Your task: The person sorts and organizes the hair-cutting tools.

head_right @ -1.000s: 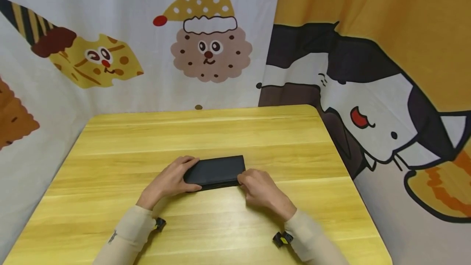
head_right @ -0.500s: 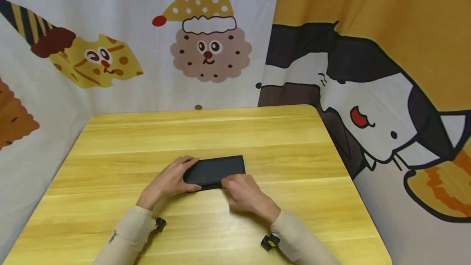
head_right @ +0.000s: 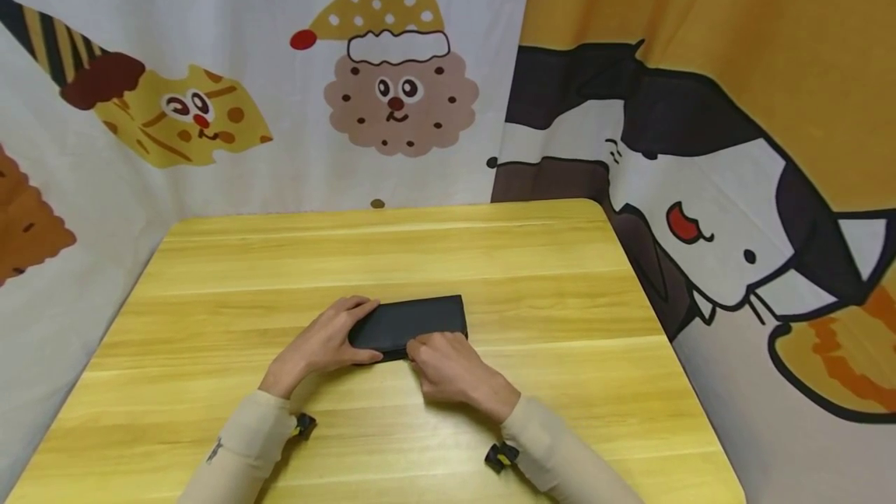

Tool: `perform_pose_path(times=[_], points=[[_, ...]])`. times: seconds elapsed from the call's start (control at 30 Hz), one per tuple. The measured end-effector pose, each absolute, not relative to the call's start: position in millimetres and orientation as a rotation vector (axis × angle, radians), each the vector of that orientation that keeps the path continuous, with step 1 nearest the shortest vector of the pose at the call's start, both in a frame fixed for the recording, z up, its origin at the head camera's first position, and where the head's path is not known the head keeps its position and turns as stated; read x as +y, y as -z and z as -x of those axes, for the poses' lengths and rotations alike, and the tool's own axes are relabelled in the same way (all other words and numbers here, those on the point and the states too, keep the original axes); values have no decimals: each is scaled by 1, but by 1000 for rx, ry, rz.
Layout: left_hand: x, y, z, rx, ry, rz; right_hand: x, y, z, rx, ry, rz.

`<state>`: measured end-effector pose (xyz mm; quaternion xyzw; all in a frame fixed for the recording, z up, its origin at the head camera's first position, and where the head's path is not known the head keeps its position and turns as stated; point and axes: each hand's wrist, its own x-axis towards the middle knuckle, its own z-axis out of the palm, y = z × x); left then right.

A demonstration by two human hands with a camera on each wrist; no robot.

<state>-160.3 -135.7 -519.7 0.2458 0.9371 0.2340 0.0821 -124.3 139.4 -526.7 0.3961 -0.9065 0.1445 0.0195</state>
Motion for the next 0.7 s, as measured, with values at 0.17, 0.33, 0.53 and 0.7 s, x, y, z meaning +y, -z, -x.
perform_pose_path(times=[0.17,0.33,0.53,0.7], points=[[-136,519,160,2783,-705,-722,146,521,127,-2859,-575,-1303],[-137,520,160,2780,-699,-719,154,514,135,-2830,-723,-1323],[-137,521,160,2778,-705,-706,163,508,151,-2726,-665,-1251],[-136,520,160,2774,-712,-691,171,510,163,-2768,-579,-1159]])
